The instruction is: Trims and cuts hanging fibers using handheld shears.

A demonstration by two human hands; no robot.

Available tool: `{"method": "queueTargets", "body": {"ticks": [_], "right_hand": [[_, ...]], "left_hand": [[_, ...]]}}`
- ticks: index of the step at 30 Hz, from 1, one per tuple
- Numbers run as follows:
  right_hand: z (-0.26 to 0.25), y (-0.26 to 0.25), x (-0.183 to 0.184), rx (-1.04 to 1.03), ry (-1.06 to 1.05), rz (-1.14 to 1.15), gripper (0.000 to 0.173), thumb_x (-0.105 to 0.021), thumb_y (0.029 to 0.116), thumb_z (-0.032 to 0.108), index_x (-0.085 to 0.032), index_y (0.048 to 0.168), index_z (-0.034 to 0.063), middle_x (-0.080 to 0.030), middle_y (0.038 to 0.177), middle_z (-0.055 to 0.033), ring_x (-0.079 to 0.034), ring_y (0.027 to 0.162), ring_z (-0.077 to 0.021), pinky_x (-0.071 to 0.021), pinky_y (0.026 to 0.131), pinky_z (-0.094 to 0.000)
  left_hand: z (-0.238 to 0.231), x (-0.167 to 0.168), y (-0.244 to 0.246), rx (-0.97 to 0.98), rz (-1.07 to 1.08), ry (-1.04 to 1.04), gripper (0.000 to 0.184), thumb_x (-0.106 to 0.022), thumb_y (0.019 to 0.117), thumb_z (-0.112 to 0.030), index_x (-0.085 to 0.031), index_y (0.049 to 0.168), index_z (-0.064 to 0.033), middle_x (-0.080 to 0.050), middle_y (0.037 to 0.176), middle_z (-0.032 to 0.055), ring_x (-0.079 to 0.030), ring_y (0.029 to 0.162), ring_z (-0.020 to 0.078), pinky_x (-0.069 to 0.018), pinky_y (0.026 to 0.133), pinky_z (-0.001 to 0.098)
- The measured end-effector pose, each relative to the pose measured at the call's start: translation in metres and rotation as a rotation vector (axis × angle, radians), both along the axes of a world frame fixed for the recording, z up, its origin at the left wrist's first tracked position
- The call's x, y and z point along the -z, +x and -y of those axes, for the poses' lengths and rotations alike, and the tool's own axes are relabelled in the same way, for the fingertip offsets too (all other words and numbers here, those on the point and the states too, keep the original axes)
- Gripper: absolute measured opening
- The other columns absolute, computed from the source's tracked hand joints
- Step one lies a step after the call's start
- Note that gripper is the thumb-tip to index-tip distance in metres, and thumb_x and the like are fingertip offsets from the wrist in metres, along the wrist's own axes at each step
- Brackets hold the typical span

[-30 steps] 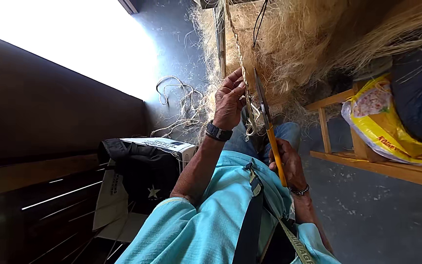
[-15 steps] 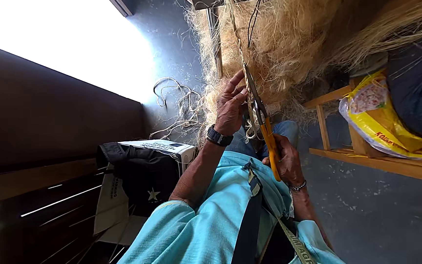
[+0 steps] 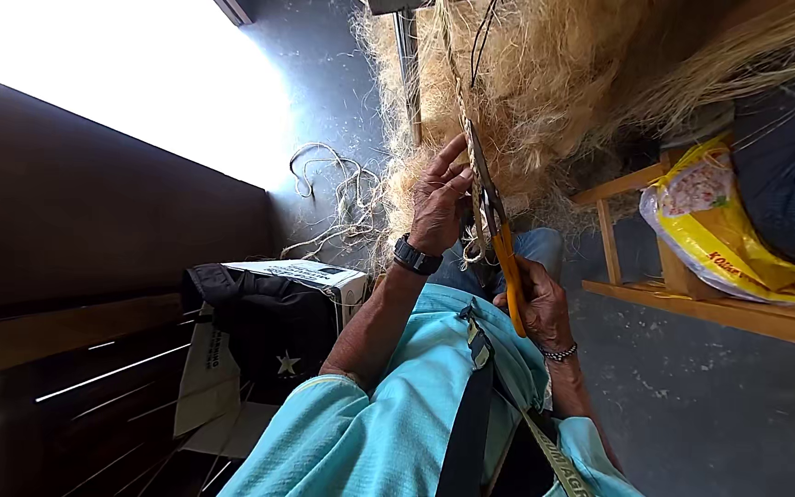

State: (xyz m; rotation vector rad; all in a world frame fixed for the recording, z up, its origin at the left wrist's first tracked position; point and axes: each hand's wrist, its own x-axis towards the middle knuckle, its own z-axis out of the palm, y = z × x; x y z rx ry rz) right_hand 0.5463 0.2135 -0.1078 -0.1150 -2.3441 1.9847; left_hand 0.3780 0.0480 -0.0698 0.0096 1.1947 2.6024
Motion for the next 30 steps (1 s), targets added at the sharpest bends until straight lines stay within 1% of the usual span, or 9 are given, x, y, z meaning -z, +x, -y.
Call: {"method": "queueTargets", "body": {"ticks": [4,6,7,9,12,19,22,27,30], "right_hand": [[-0.001,0.004,0.001,-0.01,-0.094,0.02,0.056,-0.079,0.0825,0.012,-0.057,0.128,-0.0118,-0.073,0.09,-0.0018,-0.07,0.072,-0.0053,-0.0614,0.065,-0.0214],[-0.005,0.008,0.005,-0.037,-0.219,0.053,0.057,-0.079,0.0832,0.015,-0.056,0.129,-0.0094,-0.071,0.084,0.0025,-0.068,0.066,-0.0051,-0.0597,0.057,-0.0218],[-0.007,0.01,0.008,-0.058,-0.276,0.072,0.062,-0.082,0.0833,0.023,-0.055,0.13,-0.0072,-0.07,0.081,0.0045,-0.066,0.062,-0.005,-0.0582,0.054,-0.0225],[-0.013,0.015,0.008,-0.12,-0.314,0.107,0.081,-0.081,0.0821,0.051,-0.053,0.134,-0.0048,-0.066,0.08,0.0043,-0.061,0.06,-0.0069,-0.0554,0.054,-0.0254],[-0.019,0.019,0.002,-0.192,-0.256,0.1,0.103,-0.068,0.0763,0.079,-0.052,0.135,-0.0048,-0.064,0.079,0.0036,-0.059,0.061,-0.008,-0.0546,0.053,-0.0271],[-0.021,0.02,0.002,-0.334,-0.503,0.07,0.097,-0.066,0.0805,0.077,-0.054,0.138,0.0006,-0.068,0.083,0.0002,-0.063,0.064,-0.0109,-0.0561,0.056,-0.0272],[-0.02,0.019,0.004,-0.351,-0.533,0.061,0.097,-0.067,0.0797,0.077,-0.055,0.138,0.0015,-0.068,0.081,0.0002,-0.064,0.063,-0.0108,-0.0563,0.055,-0.0269],[-0.021,0.02,0.002,-0.394,-0.549,0.059,0.097,-0.066,0.0803,0.077,-0.054,0.139,0.0006,-0.068,0.083,-0.0002,-0.064,0.064,-0.01,-0.0561,0.057,-0.026],[-0.021,0.02,0.001,-0.405,-0.561,0.051,0.095,-0.066,0.0812,0.076,-0.054,0.139,0.0014,-0.068,0.082,-0.0007,-0.064,0.064,-0.0104,-0.0558,0.056,-0.0259]], "left_hand": [[0.002,0.003,-0.001,-0.009,-0.007,-0.021,0.046,-0.048,0.1004,-0.001,-0.05,0.146,-0.0049,-0.068,0.118,0.0117,-0.069,0.095,0.0167,-0.0599,0.081,0.0341],[0.003,0.002,-0.004,-0.024,0.01,-0.005,0.039,-0.047,0.101,-0.002,-0.053,0.14,-0.0014,-0.067,0.112,0.0093,-0.067,0.085,0.0138,-0.0592,0.075,0.0308],[0.004,0.001,-0.005,-0.038,0.024,0.019,0.035,-0.046,0.1016,-0.001,-0.056,0.136,-0.0003,-0.068,0.107,0.009,-0.068,0.081,0.0147,-0.0609,0.075,0.0328],[0.007,0.0,-0.008,-0.043,0.047,0.095,0.03,-0.043,0.1024,-0.002,-0.058,0.129,-0.0003,-0.07,0.102,0.01,-0.071,0.083,0.0202,-0.0625,0.081,0.0415],[0.01,-0.001,-0.012,-0.037,0.076,0.185,0.024,-0.042,0.1043,-0.002,-0.059,0.122,-0.0029,-0.07,0.096,0.0092,-0.072,0.083,0.0208,-0.0628,0.08,0.0407],[0.01,-0.004,-0.021,0.031,0.136,0.228,0.026,-0.041,0.1066,-0.009,-0.057,0.127,-0.0077,-0.064,0.093,0.0048,-0.066,0.078,0.0143,-0.0582,0.069,0.0292],[0.01,-0.005,-0.023,0.038,0.154,0.245,0.025,-0.042,0.1046,-0.006,-0.059,0.123,-0.0078,-0.065,0.093,0.0053,-0.065,0.076,0.0131,-0.0571,0.068,0.0272],[0.006,-0.006,-0.026,0.074,0.131,0.216,0.032,-0.039,0.1065,-0.007,-0.058,0.132,-0.0031,-0.065,0.092,0.0047,-0.063,0.072,0.0104,-0.0564,0.067,0.025],[0.002,-0.005,-0.026,0.086,0.105,0.198,0.029,-0.04,0.1064,-0.006,-0.059,0.128,-0.0032,-0.067,0.098,0.0063,-0.064,0.075,0.01,-0.0566,0.068,0.0246]]}}
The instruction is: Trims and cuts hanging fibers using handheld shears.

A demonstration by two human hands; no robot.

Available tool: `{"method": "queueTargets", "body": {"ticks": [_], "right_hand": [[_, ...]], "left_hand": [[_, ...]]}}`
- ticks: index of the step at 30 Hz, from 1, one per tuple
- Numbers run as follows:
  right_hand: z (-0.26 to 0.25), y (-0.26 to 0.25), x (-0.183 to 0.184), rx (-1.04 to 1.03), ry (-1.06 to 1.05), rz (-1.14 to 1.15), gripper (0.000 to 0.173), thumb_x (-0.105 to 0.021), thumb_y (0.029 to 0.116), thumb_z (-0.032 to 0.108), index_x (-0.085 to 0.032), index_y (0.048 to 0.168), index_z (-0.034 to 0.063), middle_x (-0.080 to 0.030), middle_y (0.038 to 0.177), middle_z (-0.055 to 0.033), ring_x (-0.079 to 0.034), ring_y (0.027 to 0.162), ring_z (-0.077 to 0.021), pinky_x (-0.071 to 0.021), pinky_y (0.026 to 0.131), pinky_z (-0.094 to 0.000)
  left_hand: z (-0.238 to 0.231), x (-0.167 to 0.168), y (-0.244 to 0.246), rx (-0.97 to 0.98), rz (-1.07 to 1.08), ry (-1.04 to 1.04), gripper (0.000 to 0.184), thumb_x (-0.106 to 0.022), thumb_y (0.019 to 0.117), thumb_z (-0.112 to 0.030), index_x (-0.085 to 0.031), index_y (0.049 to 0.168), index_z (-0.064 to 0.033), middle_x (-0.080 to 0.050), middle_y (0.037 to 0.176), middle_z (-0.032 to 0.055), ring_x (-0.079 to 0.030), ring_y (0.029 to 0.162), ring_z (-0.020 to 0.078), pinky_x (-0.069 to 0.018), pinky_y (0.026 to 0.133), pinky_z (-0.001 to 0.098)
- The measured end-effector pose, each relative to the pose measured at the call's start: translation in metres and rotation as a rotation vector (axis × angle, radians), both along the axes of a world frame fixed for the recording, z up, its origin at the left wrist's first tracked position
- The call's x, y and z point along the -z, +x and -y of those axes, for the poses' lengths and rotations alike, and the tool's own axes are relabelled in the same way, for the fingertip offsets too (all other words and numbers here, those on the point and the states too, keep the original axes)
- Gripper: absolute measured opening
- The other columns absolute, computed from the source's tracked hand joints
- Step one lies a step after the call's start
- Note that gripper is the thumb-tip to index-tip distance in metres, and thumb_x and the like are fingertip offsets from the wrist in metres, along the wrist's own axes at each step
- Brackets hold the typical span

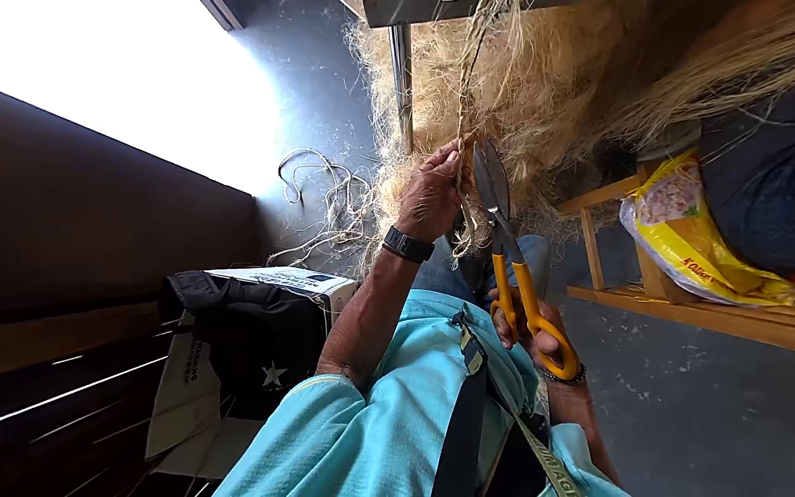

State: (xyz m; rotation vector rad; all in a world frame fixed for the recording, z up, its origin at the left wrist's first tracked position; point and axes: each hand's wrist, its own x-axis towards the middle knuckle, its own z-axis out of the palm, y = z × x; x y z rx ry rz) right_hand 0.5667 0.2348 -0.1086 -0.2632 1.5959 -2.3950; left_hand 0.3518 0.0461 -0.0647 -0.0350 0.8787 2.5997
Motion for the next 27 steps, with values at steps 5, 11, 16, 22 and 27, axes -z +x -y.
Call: {"method": "queueTargets", "body": {"ticks": [5,11,16,22,27], "right_hand": [[-0.001,0.0,0.001,0.003,-0.043,-0.007,0.097,-0.065,0.0809,0.078,-0.055,0.139,0.0011,-0.068,0.083,-0.0014,-0.064,0.064,-0.0105,-0.0559,0.057,-0.0258],[-0.002,-0.001,0.001,-0.038,-0.127,-0.002,0.093,-0.064,0.0828,0.076,-0.055,0.14,0.0029,-0.069,0.086,-0.004,-0.065,0.066,-0.0115,-0.0567,0.059,-0.0265],[-0.003,0.0,-0.003,-0.075,-0.185,0.041,0.093,-0.065,0.0807,0.077,-0.056,0.14,0.0069,-0.07,0.089,-0.0042,-0.065,0.069,-0.012,-0.0569,0.061,-0.0271],[0.0,0.001,-0.013,-0.116,-0.307,0.083,0.093,-0.065,0.0787,0.079,-0.059,0.137,0.0067,-0.07,0.087,-0.0059,-0.065,0.067,-0.0126,-0.0557,0.06,-0.0277],[0.005,0.001,-0.02,-0.187,-0.389,0.099,0.095,-0.063,0.0783,0.08,-0.058,0.14,0.0069,-0.07,0.091,-0.0069,-0.065,0.07,-0.0132,-0.0565,0.062,-0.0284]], "left_hand": [[-0.007,-0.004,0.0,-0.024,-0.077,-0.076,0.014,-0.048,0.1021,-0.003,-0.058,0.109,-0.0096,-0.065,0.091,0.003,-0.063,0.075,0.0093,-0.0553,0.068,0.0245],[-0.013,-0.017,-0.002,-0.085,-0.233,-0.268,0.012,-0.05,0.1028,-0.005,-0.059,0.109,-0.0059,-0.063,0.086,0.0017,-0.059,0.068,0.0076,-0.0525,0.062,0.0229],[-0.015,-0.023,-0.003,-0.138,-0.258,-0.285,0.019,-0.051,0.1018,-0.005,-0.063,0.116,-0.0031,-0.062,0.082,0.0015,-0.054,0.062,0.0071,-0.0496,0.057,0.0226],[-0.013,-0.026,-0.004,-0.106,-0.19,-0.229,0.023,-0.049,0.1012,-0.004,-0.064,0.119,-0.0025,-0.062,0.082,0.002,-0.054,0.06,0.0072,-0.0478,0.053,0.021],[-0.008,-0.021,-0.009,0.016,-0.102,-0.09,0.026,-0.046,0.102,-0.006,-0.062,0.122,-0.0057,-0.061,0.082,0.0012,-0.058,0.066,0.0083,-0.0521,0.06,0.0232]]}}
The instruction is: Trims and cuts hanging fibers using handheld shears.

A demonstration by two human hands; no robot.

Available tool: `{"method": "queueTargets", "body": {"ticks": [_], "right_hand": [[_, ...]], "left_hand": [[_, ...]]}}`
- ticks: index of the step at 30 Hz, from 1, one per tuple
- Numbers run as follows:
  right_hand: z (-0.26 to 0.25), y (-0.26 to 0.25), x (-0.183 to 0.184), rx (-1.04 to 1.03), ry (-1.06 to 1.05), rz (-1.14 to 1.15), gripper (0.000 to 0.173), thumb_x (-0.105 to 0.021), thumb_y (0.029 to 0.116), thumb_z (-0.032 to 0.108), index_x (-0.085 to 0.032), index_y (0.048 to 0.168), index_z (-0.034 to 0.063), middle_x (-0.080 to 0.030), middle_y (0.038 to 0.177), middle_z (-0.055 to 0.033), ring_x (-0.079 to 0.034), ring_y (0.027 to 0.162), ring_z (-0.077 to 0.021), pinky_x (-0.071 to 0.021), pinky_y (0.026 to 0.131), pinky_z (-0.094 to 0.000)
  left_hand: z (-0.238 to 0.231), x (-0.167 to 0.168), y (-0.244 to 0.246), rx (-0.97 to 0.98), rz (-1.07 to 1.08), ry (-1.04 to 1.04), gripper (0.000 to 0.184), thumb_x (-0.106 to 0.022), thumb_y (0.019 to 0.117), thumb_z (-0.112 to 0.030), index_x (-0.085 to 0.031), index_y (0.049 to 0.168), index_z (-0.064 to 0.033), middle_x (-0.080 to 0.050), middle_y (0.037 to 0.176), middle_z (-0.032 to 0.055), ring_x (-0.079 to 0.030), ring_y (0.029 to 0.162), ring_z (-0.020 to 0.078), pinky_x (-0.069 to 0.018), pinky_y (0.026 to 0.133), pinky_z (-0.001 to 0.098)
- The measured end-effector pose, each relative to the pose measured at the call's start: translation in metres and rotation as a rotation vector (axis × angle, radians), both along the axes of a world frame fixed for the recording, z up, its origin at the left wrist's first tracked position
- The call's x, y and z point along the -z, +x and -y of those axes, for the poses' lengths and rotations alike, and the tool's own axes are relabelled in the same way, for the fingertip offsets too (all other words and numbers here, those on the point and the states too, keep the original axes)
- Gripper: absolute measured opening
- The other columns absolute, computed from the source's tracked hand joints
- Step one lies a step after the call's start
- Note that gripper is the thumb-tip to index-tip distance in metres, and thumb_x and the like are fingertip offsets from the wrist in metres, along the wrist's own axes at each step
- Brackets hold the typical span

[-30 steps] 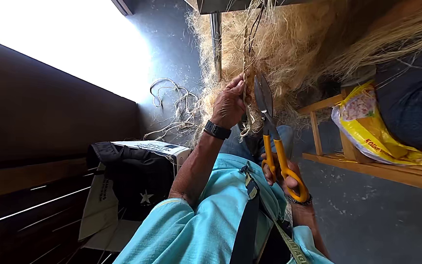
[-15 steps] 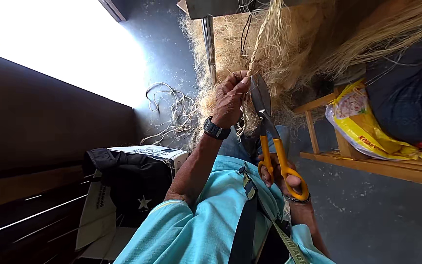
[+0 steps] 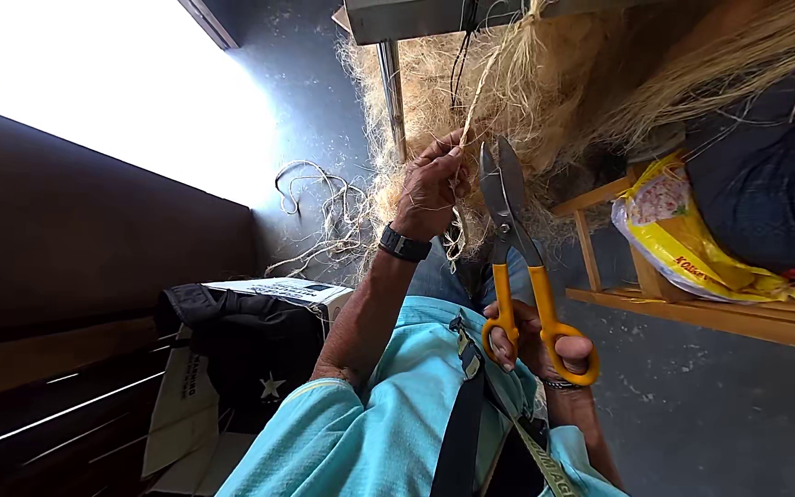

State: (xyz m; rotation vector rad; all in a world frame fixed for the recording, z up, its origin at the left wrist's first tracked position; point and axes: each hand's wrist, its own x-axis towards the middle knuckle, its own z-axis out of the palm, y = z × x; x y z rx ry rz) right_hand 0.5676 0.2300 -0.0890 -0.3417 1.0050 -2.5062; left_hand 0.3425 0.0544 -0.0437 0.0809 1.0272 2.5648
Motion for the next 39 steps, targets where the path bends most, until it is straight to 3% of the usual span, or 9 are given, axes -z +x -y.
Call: {"method": "queueTargets", "body": {"ticks": [2,5,9,11,14,19,23,26,39], "right_hand": [[0.003,0.0,0.0,-0.008,0.007,-0.01,0.097,-0.061,0.0777,0.082,-0.058,0.141,0.0085,-0.07,0.09,-0.0065,-0.065,0.069,-0.0124,-0.0557,0.062,-0.0275],[0.009,0.0,0.0,-0.016,-0.006,-0.004,0.097,-0.061,0.0774,0.082,-0.058,0.14,0.0081,-0.071,0.092,-0.0077,-0.065,0.07,-0.0124,-0.0551,0.062,-0.0265],[0.014,-0.004,0.0,-0.041,0.0,0.005,0.097,-0.063,0.0776,0.081,-0.058,0.139,0.0065,-0.071,0.093,-0.0081,-0.065,0.071,-0.0125,-0.0558,0.062,-0.0259],[0.015,-0.007,0.001,-0.053,-0.003,0.011,0.097,-0.063,0.0778,0.081,-0.057,0.139,0.0055,-0.07,0.093,-0.0081,-0.066,0.071,-0.0129,-0.0561,0.063,-0.0262],[0.017,-0.01,0.003,-0.061,-0.008,0.011,0.099,-0.063,0.0777,0.082,-0.056,0.141,0.0065,-0.071,0.093,-0.0074,-0.066,0.071,-0.0134,-0.0569,0.062,-0.0269],[0.018,-0.014,0.002,-0.052,0.004,-0.007,0.099,-0.061,0.0783,0.083,-0.055,0.143,0.0077,-0.071,0.093,-0.0074,-0.066,0.071,-0.013,-0.0568,0.062,-0.0273],[0.017,-0.015,0.001,-0.045,-0.014,-0.003,0.1,-0.061,0.0781,0.083,-0.055,0.142,0.007,-0.07,0.089,-0.0071,-0.065,0.07,-0.0144,-0.0566,0.063,-0.0297],[0.017,-0.016,0.0,-0.039,-0.008,-0.01,0.1,-0.059,0.0779,0.084,-0.055,0.143,0.0072,-0.07,0.089,-0.007,-0.065,0.069,-0.0145,-0.0564,0.063,-0.0302],[0.017,-0.016,0.0,-0.061,-0.06,-0.004,0.097,-0.06,0.0807,0.08,-0.055,0.142,0.0056,-0.07,0.089,-0.007,-0.065,0.069,-0.0136,-0.0561,0.062,-0.0285]], "left_hand": [[0.002,-0.001,-0.001,0.046,0.045,0.066,0.027,-0.043,0.1033,-0.007,-0.062,0.122,-0.0078,-0.065,0.087,0.0023,-0.061,0.069,0.0083,-0.0542,0.063,0.0231],[0.003,-0.002,0.001,0.053,0.093,0.139,0.029,-0.041,0.1048,-0.009,-0.06,0.127,-0.0073,-0.066,0.086,0.0034,-0.058,0.062,0.0066,-0.0495,0.054,0.0202],[0.006,0.0,0.002,0.06,0.087,0.211,0.029,-0.042,0.1039,-0.01,-0.06,0.127,-0.0077,-0.071,0.099,0.0061,-0.069,0.082,0.0119,-0.0593,0.075,0.0287],[0.007,0.001,0.002,0.07,0.072,0.225,0.03,-0.042,0.1017,-0.01,-0.058,0.127,-0.009,-0.069,0.092,0.005,-0.068,0.078,0.0119,-0.0589,0.073,0.0284],[0.009,0.004,0.003,0.073,0.014,0.212,0.036,-0.038,0.101,-0.008,-0.056,0.132,-0.0097,-0.07,0.099,0.0042,-0.069,0.084,0.011,-0.0593,0.077,0.0278],[0.01,0.01,0.003,-0.026,-0.11,0.077,0.031,-0.045,0.1001,-0.006,-0.062,0.127,-0.0073,-0.073,0.102,0.0049,-0.071,0.087,0.0124,-0.0609,0.078,0.031],[0.01,0.008,0.006,-0.095,-0.177,-0.019,0.03,-0.049,0.1006,-0.006,-0.064,0.126,-0.0033,-0.073,0.099,0.0053,-0.067,0.075,0.0084,-0.058,0.066,0.0249],[0.01,0.009,0.006,-0.107,-0.214,-0.042,0.029,-0.052,0.1,-0.004,-0.064,0.126,-0.0007,-0.07,0.092,0.0059,-0.056,0.062,0.0051,-0.0486,0.056,0.0206],[0.013,0.015,0.005,-0.114,-0.301,-0.14,0.023,-0.054,0.0996,-0.004,-0.067,0.118,-0.0002,-0.069,0.09,0.004,-0.058,0.067,0.0062,-0.0508,0.06,0.0225]]}}
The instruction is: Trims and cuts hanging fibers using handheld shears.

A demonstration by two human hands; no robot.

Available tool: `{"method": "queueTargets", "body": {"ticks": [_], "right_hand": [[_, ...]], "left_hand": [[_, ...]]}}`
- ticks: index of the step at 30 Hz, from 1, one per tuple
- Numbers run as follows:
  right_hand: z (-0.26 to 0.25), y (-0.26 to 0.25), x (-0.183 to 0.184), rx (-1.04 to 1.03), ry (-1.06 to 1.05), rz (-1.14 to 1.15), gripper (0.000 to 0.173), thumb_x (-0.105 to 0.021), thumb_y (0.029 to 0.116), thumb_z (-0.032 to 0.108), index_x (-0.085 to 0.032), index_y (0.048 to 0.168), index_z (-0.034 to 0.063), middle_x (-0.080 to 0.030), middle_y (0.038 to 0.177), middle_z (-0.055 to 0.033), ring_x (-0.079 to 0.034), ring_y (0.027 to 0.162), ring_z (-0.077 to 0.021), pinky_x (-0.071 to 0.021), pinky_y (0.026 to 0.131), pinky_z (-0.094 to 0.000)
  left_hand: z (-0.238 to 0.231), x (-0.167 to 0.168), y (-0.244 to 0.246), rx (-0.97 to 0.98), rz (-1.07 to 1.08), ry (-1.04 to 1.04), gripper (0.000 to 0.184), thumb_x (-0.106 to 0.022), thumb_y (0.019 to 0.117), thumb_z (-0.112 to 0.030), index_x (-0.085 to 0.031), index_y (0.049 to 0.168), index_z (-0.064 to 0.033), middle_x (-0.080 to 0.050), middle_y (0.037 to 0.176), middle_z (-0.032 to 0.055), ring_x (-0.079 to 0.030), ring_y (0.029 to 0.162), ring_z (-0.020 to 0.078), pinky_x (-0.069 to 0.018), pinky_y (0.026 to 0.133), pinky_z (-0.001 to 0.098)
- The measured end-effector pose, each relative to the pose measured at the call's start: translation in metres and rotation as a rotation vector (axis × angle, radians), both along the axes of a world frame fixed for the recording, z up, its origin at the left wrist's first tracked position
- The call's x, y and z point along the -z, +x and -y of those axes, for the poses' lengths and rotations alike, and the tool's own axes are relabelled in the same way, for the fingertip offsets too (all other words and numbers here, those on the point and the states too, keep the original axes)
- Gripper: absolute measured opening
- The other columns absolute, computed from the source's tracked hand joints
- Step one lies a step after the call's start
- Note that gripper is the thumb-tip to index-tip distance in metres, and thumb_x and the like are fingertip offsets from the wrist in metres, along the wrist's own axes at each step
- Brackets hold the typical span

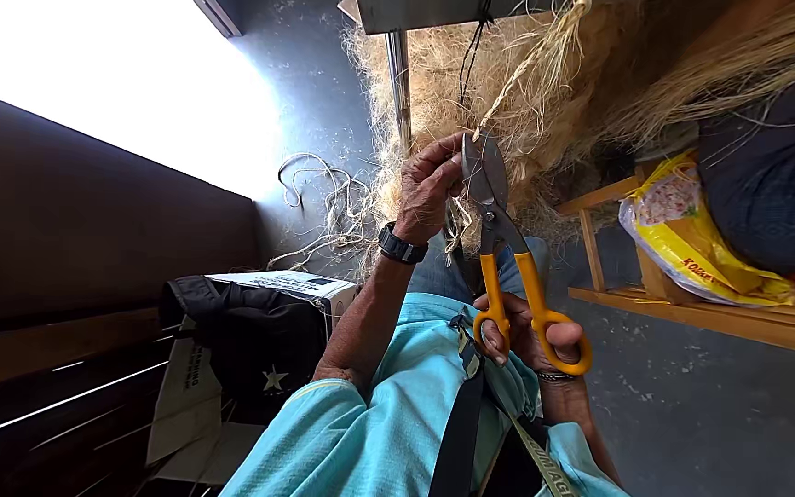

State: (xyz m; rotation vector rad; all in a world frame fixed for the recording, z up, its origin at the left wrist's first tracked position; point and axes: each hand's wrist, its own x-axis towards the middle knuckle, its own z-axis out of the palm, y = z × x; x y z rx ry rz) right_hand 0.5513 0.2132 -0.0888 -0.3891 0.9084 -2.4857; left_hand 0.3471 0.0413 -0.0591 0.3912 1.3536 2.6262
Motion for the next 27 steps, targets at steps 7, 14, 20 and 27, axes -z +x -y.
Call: {"method": "queueTargets", "body": {"ticks": [7,14,20,27], "right_hand": [[-0.001,0.005,0.002,0.027,0.012,0.018,0.094,-0.061,0.0822,0.079,-0.057,0.142,0.0056,-0.071,0.087,-0.0077,-0.066,0.068,-0.0137,-0.0568,0.061,-0.0284],[-0.003,0.007,0.004,0.025,-0.01,0.02,0.093,-0.061,0.0835,0.077,-0.055,0.143,0.0058,-0.071,0.088,-0.0075,-0.066,0.068,-0.0137,-0.0573,0.061,-0.0285],[0.001,0.007,0.001,0.052,-0.016,0.043,0.087,-0.063,0.0859,0.073,-0.057,0.14,0.0052,-0.071,0.085,-0.0061,-0.067,0.065,-0.0126,-0.0574,0.059,-0.0274],[0.001,0.013,0.008,0.189,0.114,0.049,0.071,-0.069,0.0903,0.06,-0.062,0.133,0.0033,-0.07,0.073,-0.0024,-0.066,0.056,-0.0104,-0.058,0.05,-0.0264]], "left_hand": [[0.001,-0.001,0.0,0.021,-0.021,-0.011,0.025,-0.051,0.0996,-0.003,-0.066,0.119,0.0008,-0.07,0.094,0.0036,-0.06,0.071,0.0055,-0.0526,0.065,0.0223],[-0.003,0.002,0.0,0.009,-0.005,-0.029,0.024,-0.052,0.0994,-0.003,-0.066,0.119,0.0002,-0.07,0.094,0.0028,-0.06,0.071,0.0049,-0.0525,0.065,0.0218],[-0.006,0.001,0.003,0.016,0.026,0.006,0.023,-0.051,0.0996,-0.002,-0.066,0.117,-0.002,-0.072,0.098,0.004,-0.067,0.081,0.0083,-0.0582,0.073,0.0257],[-0.008,0.009,0.003,-0.018,0.044,0.013,0.026,-0.051,0.099,-0.002,-0.064,0.121,0.001,-0.07,0.103,0.0076,-0.063,0.077,0.0083,-0.0547,0.069,0.0246]]}}
